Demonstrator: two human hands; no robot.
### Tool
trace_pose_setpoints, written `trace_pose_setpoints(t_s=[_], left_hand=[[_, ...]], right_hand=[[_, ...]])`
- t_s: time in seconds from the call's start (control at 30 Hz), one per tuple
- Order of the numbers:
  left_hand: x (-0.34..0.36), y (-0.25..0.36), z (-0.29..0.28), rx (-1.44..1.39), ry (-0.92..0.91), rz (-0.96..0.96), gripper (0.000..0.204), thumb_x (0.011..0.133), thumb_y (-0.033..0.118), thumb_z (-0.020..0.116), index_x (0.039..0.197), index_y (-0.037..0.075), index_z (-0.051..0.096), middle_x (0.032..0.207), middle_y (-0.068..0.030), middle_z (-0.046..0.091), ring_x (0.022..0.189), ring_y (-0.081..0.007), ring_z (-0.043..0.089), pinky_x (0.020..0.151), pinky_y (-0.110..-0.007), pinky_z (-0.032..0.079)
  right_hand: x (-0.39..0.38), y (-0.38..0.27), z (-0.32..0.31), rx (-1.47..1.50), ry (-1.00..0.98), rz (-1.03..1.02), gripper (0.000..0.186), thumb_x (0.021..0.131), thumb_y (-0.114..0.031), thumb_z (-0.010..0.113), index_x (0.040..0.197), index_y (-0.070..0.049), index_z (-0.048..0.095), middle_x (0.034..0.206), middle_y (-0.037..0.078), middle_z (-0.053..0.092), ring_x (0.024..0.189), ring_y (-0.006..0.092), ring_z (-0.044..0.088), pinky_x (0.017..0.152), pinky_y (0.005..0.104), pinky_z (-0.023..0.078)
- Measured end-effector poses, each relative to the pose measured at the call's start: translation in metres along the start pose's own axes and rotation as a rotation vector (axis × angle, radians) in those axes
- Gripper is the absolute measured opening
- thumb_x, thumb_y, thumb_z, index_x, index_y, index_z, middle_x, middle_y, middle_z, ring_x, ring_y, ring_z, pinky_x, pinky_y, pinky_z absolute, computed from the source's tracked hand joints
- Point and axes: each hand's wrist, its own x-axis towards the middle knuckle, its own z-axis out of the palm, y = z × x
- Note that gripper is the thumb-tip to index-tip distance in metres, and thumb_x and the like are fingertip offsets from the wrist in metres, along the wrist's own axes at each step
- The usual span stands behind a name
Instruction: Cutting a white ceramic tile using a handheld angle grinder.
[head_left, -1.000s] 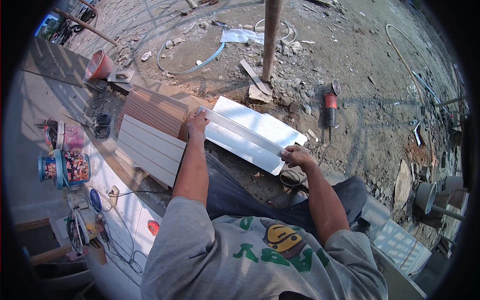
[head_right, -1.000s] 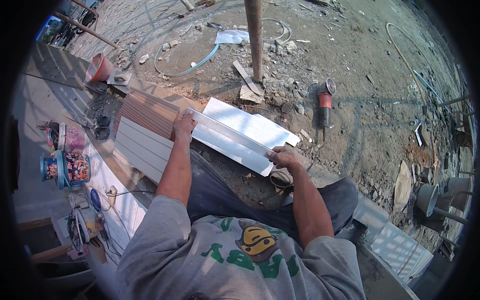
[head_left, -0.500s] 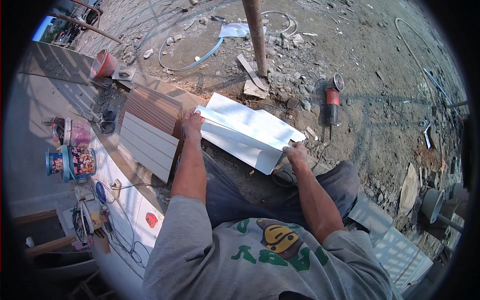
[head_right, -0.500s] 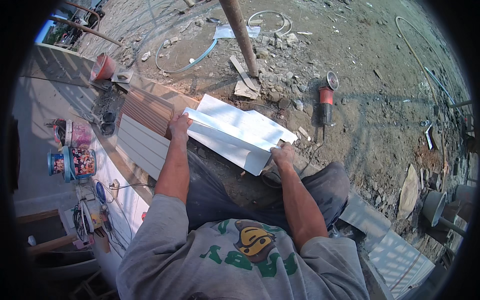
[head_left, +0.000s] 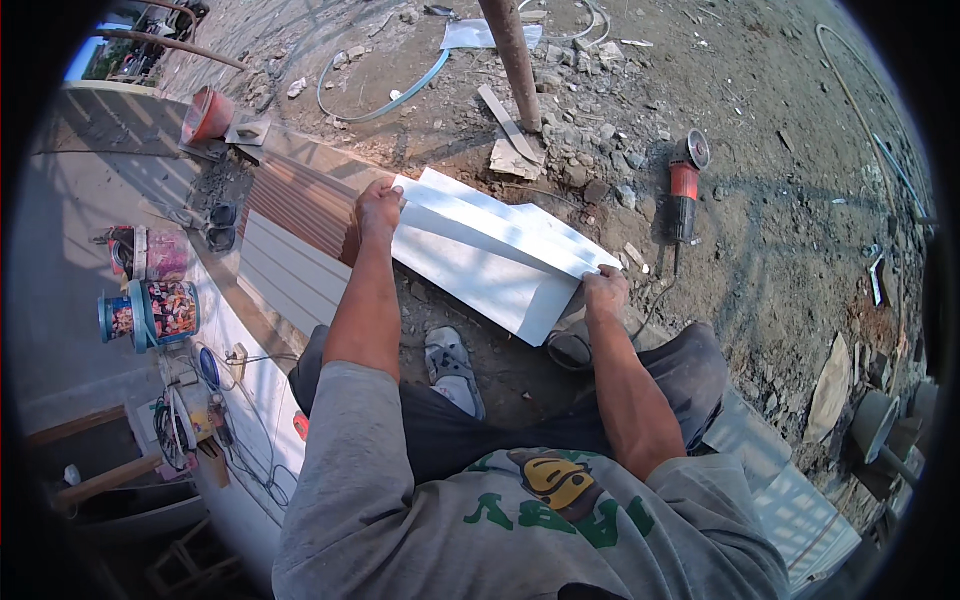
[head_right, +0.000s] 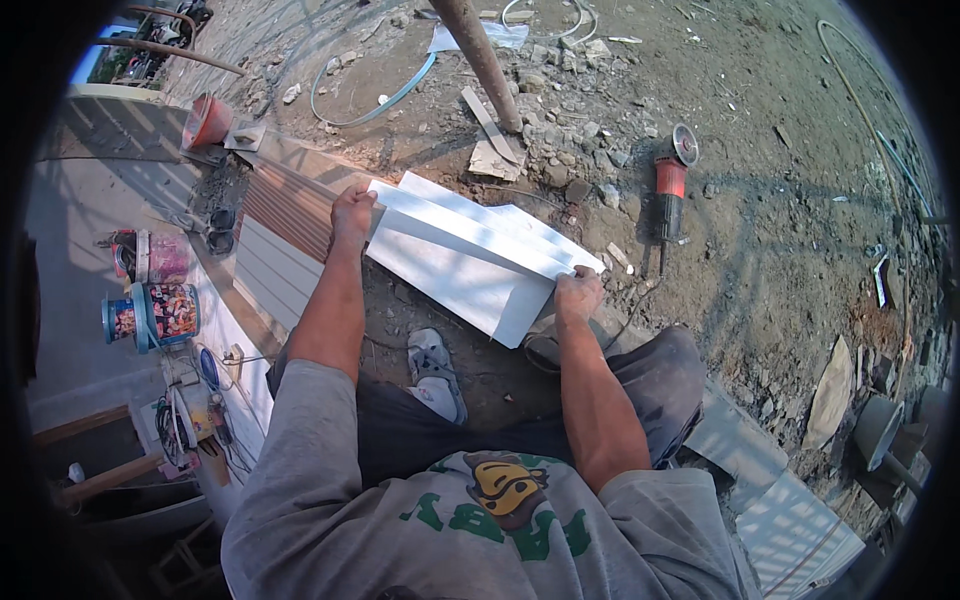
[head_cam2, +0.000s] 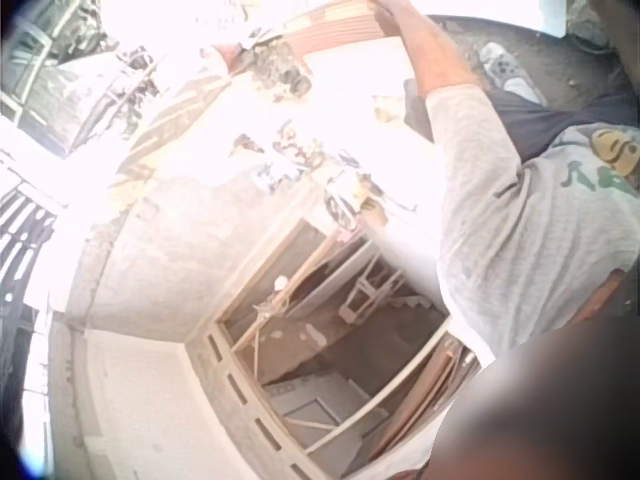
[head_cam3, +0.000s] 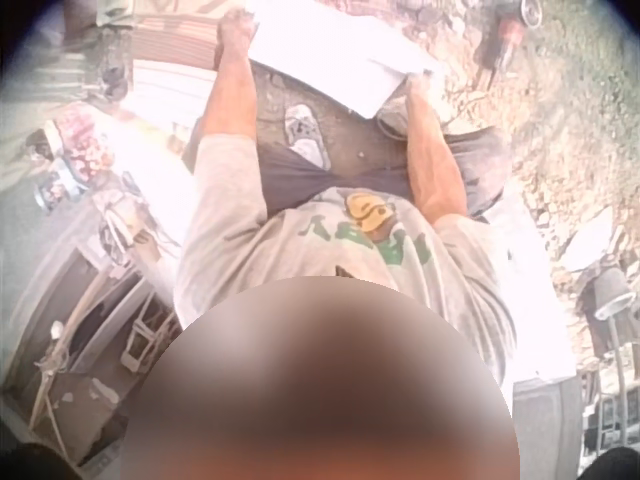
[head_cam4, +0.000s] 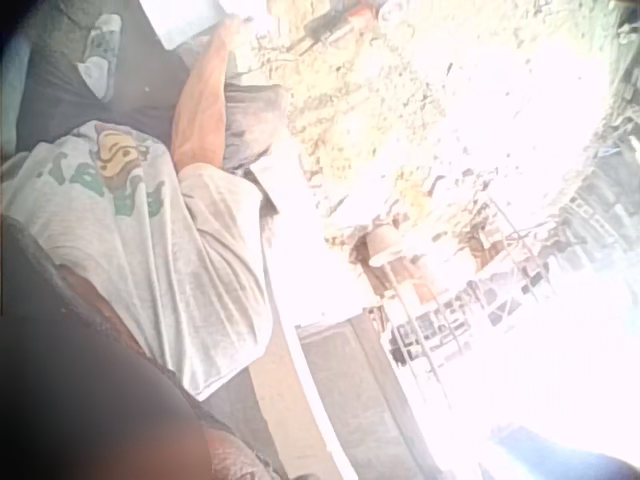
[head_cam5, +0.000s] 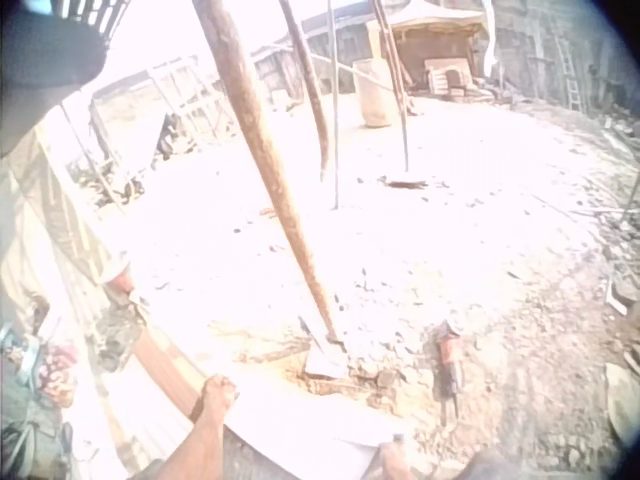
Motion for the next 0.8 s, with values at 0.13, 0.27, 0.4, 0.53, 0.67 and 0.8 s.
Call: trace_pose_setpoints(t_s=[0.13,0.27,0.4,0.53,0.67,0.8], left_hand=[[0.059,-0.062,0.018,0.033,-0.005,-0.053,0.023,0.083,0.016,0.070,0.104,0.007,0.070,0.097,-0.0087,0.073,0.088,-0.0150,0.067,0.082,-0.028,0.049],[0.101,-0.086,0.011,-0.004,-0.043,0.004,0.022,0.083,0.014,0.070,0.103,0.007,0.071,0.095,-0.0078,0.073,0.086,-0.0149,0.067,0.082,-0.028,0.050],[0.142,-0.104,-0.002,0.153,-0.126,-0.027,0.024,0.081,0.018,0.071,0.105,0.012,0.071,0.097,-0.0053,0.073,0.089,-0.0151,0.068,0.082,-0.029,0.050],[0.150,-0.110,-0.008,0.351,-0.078,-0.045,0.024,0.081,0.021,0.071,0.104,0.017,0.072,0.102,-0.0040,0.072,0.095,-0.0203,0.068,0.086,-0.033,0.051],[0.153,-0.128,-0.014,0.292,-0.075,-0.075,0.026,0.082,0.024,0.070,0.108,0.020,0.071,0.105,-0.0025,0.072,0.099,-0.0213,0.067,0.088,-0.033,0.050],[0.152,-0.110,-0.002,0.424,-0.128,-0.108,0.030,0.083,0.027,0.070,0.113,0.024,0.069,0.109,-0.0011,0.070,0.106,-0.0204,0.064,0.093,-0.034,0.046]], right_hand=[[0.003,0.000,0.038,0.079,0.119,-0.005,0.046,0.069,-0.009,0.070,0.115,-0.002,0.067,0.102,0.016,0.070,0.095,0.0241,0.067,0.088,0.0316,0.050],[-0.013,-0.019,0.079,0.071,0.164,-0.041,0.046,0.071,-0.009,0.064,0.116,-0.004,0.067,0.106,0.017,0.070,0.100,0.0262,0.067,0.092,0.0319,0.048],[-0.034,-0.039,0.118,-0.047,0.218,-0.016,0.043,0.071,-0.009,0.058,0.113,-0.007,0.069,0.110,0.018,0.068,0.102,0.0269,0.066,0.093,0.0326,0.047],[-0.043,-0.059,0.147,-0.252,0.241,-0.134,0.045,0.075,-0.012,0.052,0.118,-0.006,0.066,0.103,0.021,0.068,0.096,0.0348,0.066,0.090,0.0391,0.049],[-0.044,-0.059,0.170,-0.389,0.268,-0.182,0.047,0.077,-0.013,0.051,0.121,-0.005,0.062,0.103,0.021,0.067,0.097,0.0368,0.065,0.089,0.0418,0.050],[-0.033,-0.038,0.170,-0.310,0.361,-0.222,0.045,0.078,-0.013,0.051,0.121,-0.006,0.062,0.103,0.021,0.067,0.096,0.0374,0.065,0.088,0.0422,0.050]])
